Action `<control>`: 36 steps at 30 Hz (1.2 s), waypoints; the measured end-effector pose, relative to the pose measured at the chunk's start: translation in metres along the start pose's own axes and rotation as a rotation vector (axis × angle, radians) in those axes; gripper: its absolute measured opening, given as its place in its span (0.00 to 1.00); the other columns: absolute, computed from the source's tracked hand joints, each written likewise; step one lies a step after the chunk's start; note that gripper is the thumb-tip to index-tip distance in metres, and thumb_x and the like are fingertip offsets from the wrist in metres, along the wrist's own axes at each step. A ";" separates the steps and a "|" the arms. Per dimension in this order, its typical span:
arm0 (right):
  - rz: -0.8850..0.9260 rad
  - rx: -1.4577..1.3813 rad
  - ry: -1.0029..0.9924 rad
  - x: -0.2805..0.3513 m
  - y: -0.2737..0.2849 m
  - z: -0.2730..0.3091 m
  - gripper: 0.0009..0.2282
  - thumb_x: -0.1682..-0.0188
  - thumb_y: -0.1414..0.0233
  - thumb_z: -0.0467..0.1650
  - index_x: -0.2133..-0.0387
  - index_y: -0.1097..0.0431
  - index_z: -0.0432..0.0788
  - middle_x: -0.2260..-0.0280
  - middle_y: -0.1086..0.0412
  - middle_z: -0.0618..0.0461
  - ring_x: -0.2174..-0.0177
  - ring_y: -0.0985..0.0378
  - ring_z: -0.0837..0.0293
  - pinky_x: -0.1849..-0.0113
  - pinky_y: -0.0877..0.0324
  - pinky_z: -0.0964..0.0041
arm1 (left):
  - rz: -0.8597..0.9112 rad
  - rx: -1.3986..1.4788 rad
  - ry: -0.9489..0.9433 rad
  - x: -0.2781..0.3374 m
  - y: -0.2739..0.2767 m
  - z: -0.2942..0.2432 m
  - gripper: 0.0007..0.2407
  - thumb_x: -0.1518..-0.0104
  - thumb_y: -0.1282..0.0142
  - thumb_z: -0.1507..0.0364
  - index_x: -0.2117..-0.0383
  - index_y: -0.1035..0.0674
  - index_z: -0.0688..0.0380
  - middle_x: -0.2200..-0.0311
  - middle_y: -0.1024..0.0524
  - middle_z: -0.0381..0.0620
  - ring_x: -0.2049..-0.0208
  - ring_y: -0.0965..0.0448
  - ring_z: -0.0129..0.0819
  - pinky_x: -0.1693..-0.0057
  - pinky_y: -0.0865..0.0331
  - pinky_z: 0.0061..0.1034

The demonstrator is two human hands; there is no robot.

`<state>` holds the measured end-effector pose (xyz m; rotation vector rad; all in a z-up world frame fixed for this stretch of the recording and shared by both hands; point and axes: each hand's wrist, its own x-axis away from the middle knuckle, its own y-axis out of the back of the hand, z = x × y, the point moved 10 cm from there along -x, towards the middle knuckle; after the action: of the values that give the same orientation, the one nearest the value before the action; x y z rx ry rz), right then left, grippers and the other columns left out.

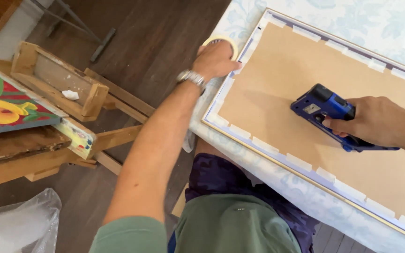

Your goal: Assembling a picture frame by cleaning the glass, placing it in the frame with the backing, and securing it with a staple gun.

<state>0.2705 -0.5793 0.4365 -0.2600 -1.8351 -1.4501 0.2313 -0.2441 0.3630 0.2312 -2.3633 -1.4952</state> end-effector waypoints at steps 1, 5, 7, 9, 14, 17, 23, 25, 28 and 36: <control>-0.022 0.027 0.032 0.000 0.000 0.004 0.17 0.49 0.49 0.46 0.59 0.23 0.49 0.71 0.16 0.45 0.72 0.15 0.50 0.66 0.26 0.62 | 0.028 0.029 -0.016 0.020 0.004 -0.003 0.13 0.47 0.40 0.60 0.79 0.29 0.51 0.74 0.28 0.37 0.68 0.25 0.38 0.45 0.36 0.37; -0.024 -0.040 0.079 0.015 -0.003 0.032 0.16 0.49 0.48 0.44 0.59 0.23 0.47 0.70 0.16 0.45 0.71 0.15 0.50 0.65 0.26 0.61 | 0.104 0.077 -0.001 0.107 0.008 -0.003 0.08 0.42 0.38 0.64 0.68 0.24 0.50 0.68 0.25 0.35 0.62 0.24 0.29 0.34 0.41 0.39; -0.005 -0.038 0.136 0.022 -0.005 0.062 0.16 0.50 0.48 0.44 0.60 0.24 0.47 0.69 0.16 0.48 0.70 0.14 0.53 0.64 0.25 0.62 | 0.079 0.090 -0.016 0.126 0.001 0.003 0.08 0.43 0.38 0.64 0.67 0.24 0.50 0.67 0.27 0.36 0.61 0.26 0.31 0.35 0.43 0.39; 0.007 -0.034 0.199 0.031 -0.003 0.098 0.15 0.50 0.47 0.43 0.61 0.24 0.48 0.69 0.15 0.51 0.69 0.13 0.55 0.63 0.23 0.64 | 0.046 0.101 -0.028 0.140 -0.004 0.006 0.08 0.44 0.38 0.64 0.67 0.25 0.49 0.65 0.28 0.37 0.60 0.28 0.32 0.35 0.46 0.39; 0.038 -0.021 0.359 0.026 -0.011 0.168 0.15 0.46 0.47 0.41 0.75 0.31 0.44 0.82 0.26 0.54 0.81 0.25 0.59 0.74 0.32 0.65 | -0.080 0.099 -0.021 0.150 -0.004 0.009 0.21 0.44 0.38 0.56 0.49 0.23 0.52 0.56 0.26 0.40 0.50 0.28 0.35 0.32 0.47 0.39; 0.026 0.028 0.350 0.021 -0.008 0.184 0.14 0.47 0.46 0.42 0.73 0.29 0.44 0.83 0.25 0.54 0.82 0.25 0.59 0.74 0.32 0.66 | -0.216 0.105 -0.092 0.150 -0.001 0.012 0.18 0.48 0.32 0.59 0.57 0.21 0.53 0.61 0.24 0.43 0.56 0.25 0.37 0.35 0.44 0.40; 0.052 0.116 0.284 0.011 -0.009 0.195 0.13 0.48 0.46 0.43 0.71 0.28 0.47 0.82 0.19 0.57 0.83 0.20 0.62 0.75 0.26 0.69 | -0.381 0.118 -0.129 0.154 0.003 0.017 0.20 0.54 0.28 0.58 0.62 0.20 0.55 0.65 0.26 0.44 0.60 0.26 0.43 0.38 0.42 0.40; 0.037 0.175 0.290 0.005 -0.012 0.193 0.13 0.48 0.47 0.44 0.70 0.28 0.50 0.83 0.19 0.59 0.83 0.20 0.62 0.73 0.26 0.70 | -0.400 0.125 -0.131 0.155 0.005 0.018 0.19 0.55 0.27 0.58 0.64 0.21 0.55 0.66 0.26 0.44 0.61 0.26 0.43 0.38 0.41 0.39; 0.036 0.248 0.257 0.000 -0.017 0.191 0.13 0.48 0.49 0.46 0.68 0.28 0.53 0.82 0.18 0.61 0.82 0.19 0.62 0.71 0.26 0.70 | -0.425 0.124 -0.130 0.157 0.005 0.019 0.19 0.55 0.27 0.58 0.66 0.21 0.55 0.67 0.26 0.43 0.62 0.26 0.42 0.38 0.40 0.39; -0.006 0.288 0.191 -0.007 -0.021 0.178 0.14 0.48 0.49 0.48 0.71 0.28 0.53 0.83 0.21 0.61 0.81 0.22 0.61 0.70 0.28 0.69 | -0.422 0.122 -0.125 0.155 0.002 0.021 0.19 0.56 0.27 0.57 0.65 0.21 0.55 0.67 0.26 0.42 0.61 0.26 0.40 0.38 0.40 0.38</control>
<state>0.1850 -0.4242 0.4058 0.0260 -1.8576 -1.1526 0.0791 -0.2734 0.3865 0.7249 -2.6265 -1.5785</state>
